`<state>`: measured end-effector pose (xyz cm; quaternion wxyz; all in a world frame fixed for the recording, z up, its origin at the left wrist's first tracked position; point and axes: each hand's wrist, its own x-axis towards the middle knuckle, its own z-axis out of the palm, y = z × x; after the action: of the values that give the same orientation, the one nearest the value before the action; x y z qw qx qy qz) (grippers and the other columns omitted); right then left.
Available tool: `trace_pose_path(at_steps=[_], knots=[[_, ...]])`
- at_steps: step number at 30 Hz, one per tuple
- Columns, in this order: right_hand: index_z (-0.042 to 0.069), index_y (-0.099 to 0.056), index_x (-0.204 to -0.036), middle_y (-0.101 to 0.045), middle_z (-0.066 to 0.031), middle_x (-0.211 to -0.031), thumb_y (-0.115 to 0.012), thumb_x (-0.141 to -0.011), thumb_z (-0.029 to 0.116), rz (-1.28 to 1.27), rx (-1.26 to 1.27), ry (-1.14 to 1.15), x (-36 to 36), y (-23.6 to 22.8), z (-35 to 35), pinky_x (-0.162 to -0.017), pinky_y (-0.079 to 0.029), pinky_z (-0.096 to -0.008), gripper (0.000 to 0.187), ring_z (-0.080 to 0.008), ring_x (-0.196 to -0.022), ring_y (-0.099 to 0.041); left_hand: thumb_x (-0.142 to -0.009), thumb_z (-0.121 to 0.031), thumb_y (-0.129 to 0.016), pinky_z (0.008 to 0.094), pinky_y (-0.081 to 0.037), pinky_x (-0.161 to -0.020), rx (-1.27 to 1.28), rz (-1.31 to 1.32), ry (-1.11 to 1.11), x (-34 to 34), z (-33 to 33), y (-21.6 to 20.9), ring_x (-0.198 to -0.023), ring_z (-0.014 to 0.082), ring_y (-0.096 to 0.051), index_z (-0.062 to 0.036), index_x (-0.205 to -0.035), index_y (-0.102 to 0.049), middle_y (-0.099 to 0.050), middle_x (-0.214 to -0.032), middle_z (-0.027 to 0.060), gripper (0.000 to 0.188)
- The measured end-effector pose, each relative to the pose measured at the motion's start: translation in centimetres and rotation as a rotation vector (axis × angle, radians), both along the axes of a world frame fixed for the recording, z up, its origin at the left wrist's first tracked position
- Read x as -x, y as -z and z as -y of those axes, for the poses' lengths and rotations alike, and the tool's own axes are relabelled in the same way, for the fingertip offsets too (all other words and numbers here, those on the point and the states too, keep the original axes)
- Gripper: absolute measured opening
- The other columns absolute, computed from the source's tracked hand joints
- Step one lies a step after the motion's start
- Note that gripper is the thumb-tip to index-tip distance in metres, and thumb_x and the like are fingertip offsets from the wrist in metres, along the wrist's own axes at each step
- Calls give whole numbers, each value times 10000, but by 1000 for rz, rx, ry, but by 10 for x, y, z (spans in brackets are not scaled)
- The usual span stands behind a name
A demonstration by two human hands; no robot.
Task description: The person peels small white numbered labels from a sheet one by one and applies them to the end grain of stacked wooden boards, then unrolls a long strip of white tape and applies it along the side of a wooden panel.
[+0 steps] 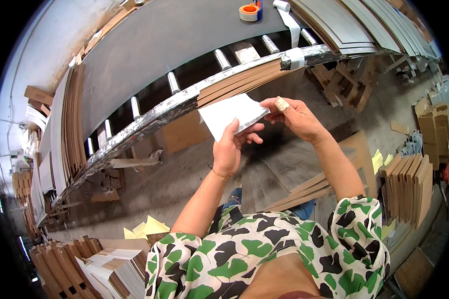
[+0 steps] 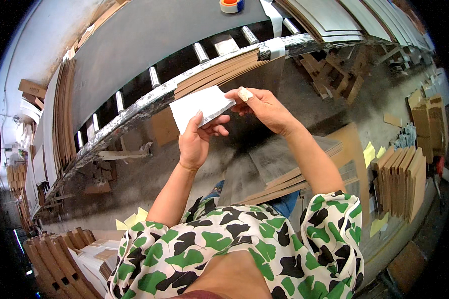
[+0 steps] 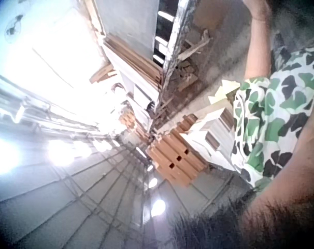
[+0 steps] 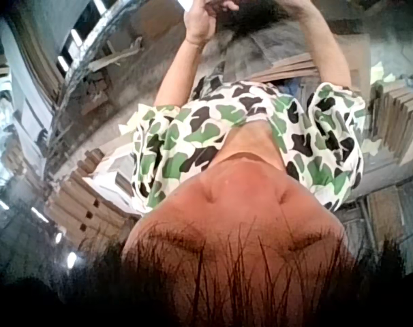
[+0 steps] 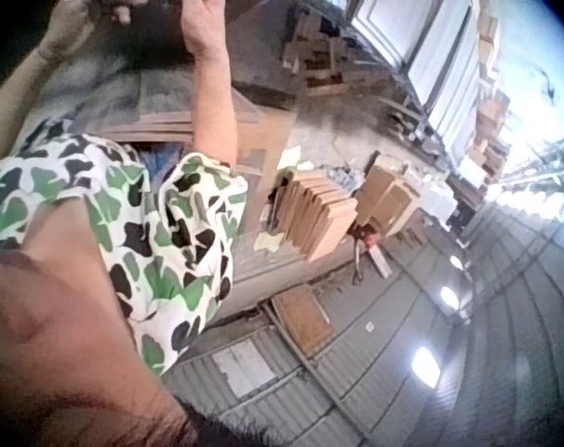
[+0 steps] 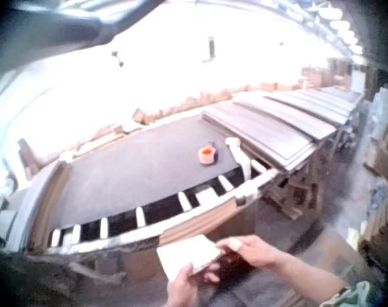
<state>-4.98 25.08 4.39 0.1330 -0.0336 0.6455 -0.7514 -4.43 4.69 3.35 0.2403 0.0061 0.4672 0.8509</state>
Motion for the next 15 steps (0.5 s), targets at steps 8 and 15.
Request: trace_pose_path(at_steps=[8,15], knots=[[27,-659,-1045,-601,-5,-866,-469,-971,268,-22,-69,-27,-8,6,21,-732,-443,-248,316,-84,-805,-500,-947,-403,-439,253,-427,-683,32,68,20,-9,9,-3,-714,143,-612,-34,-1116,-566,-674,-944,120,425],[37,-630,-957,-609,-67,-940,-619,-778,46,-848,-802,79,-13,-20,28,-732,-491,-328,180,-216,-856,-567,-951,-410,-430,255,-426,-695,116,90,26,-11,10,0,-732,140,-611,-40,-1089,-575,-662,-948,102,421]])
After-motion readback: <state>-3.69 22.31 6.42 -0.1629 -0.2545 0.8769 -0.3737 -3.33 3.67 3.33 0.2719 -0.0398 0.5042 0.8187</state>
